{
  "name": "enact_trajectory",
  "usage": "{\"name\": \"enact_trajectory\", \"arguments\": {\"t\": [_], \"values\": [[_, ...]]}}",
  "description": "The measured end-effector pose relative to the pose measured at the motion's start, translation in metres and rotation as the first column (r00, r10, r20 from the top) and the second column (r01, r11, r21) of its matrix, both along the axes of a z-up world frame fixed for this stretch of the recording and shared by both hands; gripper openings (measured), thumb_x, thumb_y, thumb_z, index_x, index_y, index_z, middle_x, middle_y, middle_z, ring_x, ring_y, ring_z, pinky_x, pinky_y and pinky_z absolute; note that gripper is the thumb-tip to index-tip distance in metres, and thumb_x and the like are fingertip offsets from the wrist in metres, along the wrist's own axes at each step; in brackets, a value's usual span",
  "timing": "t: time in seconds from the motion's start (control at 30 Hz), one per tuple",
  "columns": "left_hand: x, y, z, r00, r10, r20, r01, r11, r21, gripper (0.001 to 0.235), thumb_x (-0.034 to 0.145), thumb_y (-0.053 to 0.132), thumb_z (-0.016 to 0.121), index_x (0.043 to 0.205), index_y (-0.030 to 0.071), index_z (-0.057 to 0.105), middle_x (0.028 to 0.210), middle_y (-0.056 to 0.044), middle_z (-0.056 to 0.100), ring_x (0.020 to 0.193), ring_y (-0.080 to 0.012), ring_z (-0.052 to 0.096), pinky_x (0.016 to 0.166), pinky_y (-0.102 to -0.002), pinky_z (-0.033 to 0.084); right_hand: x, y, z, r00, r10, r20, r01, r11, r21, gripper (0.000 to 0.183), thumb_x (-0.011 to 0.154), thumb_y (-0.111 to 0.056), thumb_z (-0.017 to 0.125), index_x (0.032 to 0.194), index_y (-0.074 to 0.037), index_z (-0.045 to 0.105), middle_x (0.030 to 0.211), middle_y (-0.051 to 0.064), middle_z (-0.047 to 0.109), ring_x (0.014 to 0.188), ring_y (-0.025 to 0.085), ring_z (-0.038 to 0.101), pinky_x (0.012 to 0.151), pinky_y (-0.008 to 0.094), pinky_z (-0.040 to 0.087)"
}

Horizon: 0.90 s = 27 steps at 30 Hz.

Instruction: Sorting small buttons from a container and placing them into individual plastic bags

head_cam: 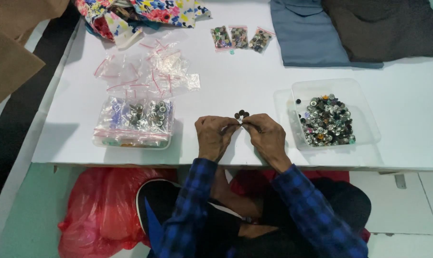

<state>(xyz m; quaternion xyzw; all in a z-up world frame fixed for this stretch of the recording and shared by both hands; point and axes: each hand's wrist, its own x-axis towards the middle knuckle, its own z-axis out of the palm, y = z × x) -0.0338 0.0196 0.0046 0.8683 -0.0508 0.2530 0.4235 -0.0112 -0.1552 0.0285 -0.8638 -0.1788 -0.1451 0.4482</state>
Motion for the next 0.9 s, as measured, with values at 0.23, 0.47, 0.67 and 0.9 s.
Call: {"name": "enact_trajectory", "arguments": {"t": [0.23,0.47,0.67,0.9], "values": [[0.001,0.002,-0.005,1.0,-0.015,-0.027,0.013,0.998,-0.064,0.018,0.082,0.016,0.082,0.094,0.029,0.078,0.078,0.009,0.075,0.089,-0.0168,0.071,0.104,-0.039,0.033,0.001,-0.002,-0.008,0.996,-0.065,-0.068,0.064,0.998,-0.016,0.028,0.082,-0.014,0.083,0.109,-0.02,0.077,0.095,0.006,0.077,0.083,0.026,0.074,0.069,0.035,0.059],[0.0,0.001,-0.004,0.997,-0.009,-0.071,0.001,0.994,-0.113,0.015,0.081,0.022,0.084,0.092,0.028,0.076,0.078,0.009,0.073,0.093,-0.0163,0.069,0.104,-0.039,0.032,0.003,-0.006,-0.005,0.976,-0.071,-0.204,0.09,0.992,0.087,0.037,0.08,-0.013,0.085,0.115,-0.012,0.071,0.099,0.012,0.076,0.085,0.022,0.072,0.072,0.031,0.059],[0.001,-0.003,0.001,0.99,0.028,-0.14,-0.044,0.993,-0.112,0.013,0.081,0.024,0.085,0.09,0.026,0.076,0.077,0.006,0.073,0.095,-0.0177,0.068,0.106,-0.039,0.03,0.006,-0.004,0.001,0.963,-0.076,-0.26,0.097,0.993,0.071,0.035,0.083,-0.017,0.083,0.116,-0.016,0.072,0.1,0.006,0.077,0.084,0.018,0.071,0.075,0.03,0.058],[0.005,-0.005,-0.003,0.983,0.049,-0.175,-0.073,0.988,-0.137,0.012,0.081,0.026,0.085,0.089,0.024,0.076,0.078,0.005,0.074,0.098,-0.0188,0.067,0.108,-0.041,0.029,0.006,-0.003,0.003,0.955,-0.089,-0.284,0.111,0.992,0.062,0.034,0.083,-0.018,0.082,0.116,-0.016,0.072,0.101,0.005,0.077,0.086,0.016,0.07,0.079,0.03,0.056]]}}
